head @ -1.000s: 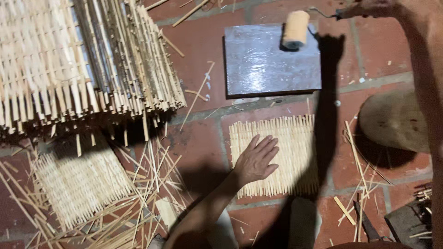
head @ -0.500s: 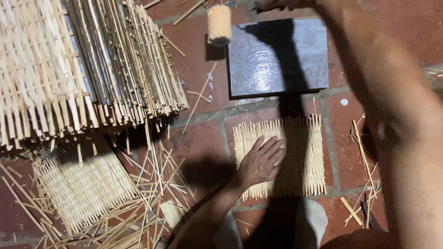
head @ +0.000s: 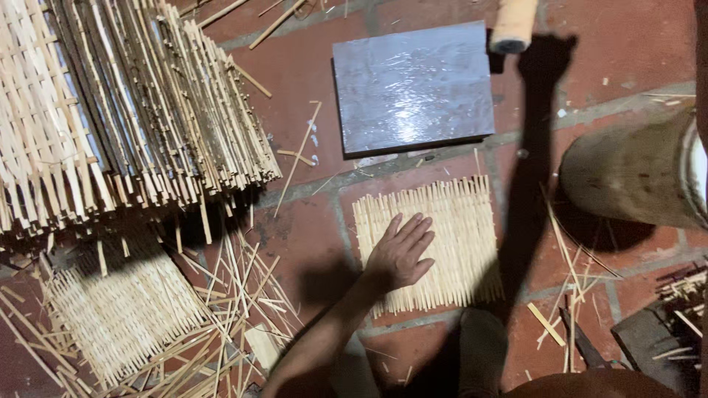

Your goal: The person weaves thin bamboo strips into a rectangular mat on the floor, then applies glue to a cardboard backing using a roller and presses the mat onto it. The finished unit is lifted and stacked with others.

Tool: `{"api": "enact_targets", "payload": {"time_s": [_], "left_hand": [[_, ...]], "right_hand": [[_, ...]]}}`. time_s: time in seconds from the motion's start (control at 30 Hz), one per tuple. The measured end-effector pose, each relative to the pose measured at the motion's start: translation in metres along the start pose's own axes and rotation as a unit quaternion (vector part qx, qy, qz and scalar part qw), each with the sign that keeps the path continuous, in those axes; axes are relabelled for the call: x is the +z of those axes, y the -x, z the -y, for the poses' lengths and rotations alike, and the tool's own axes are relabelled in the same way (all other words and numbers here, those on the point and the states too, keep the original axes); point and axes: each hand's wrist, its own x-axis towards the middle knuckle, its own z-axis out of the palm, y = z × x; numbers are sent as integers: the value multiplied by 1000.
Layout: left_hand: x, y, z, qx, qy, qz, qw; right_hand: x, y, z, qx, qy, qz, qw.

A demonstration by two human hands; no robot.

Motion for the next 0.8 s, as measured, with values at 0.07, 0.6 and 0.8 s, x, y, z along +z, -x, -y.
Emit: {"api": "enact_targets", "payload": {"time_s": [0.07,0.6,0.8], "left_hand": [[4,0,1,9,-18,12,1000],[14,9,1,-40,68,7,997],[-1,40,-23,-107,79,-53,990]], "right_hand": [[-8,14,-21,11,-30,-29,999],[-6,399,-142,213,-351,-319,854],[60,443,-187,218,-183,-382,879]]}}
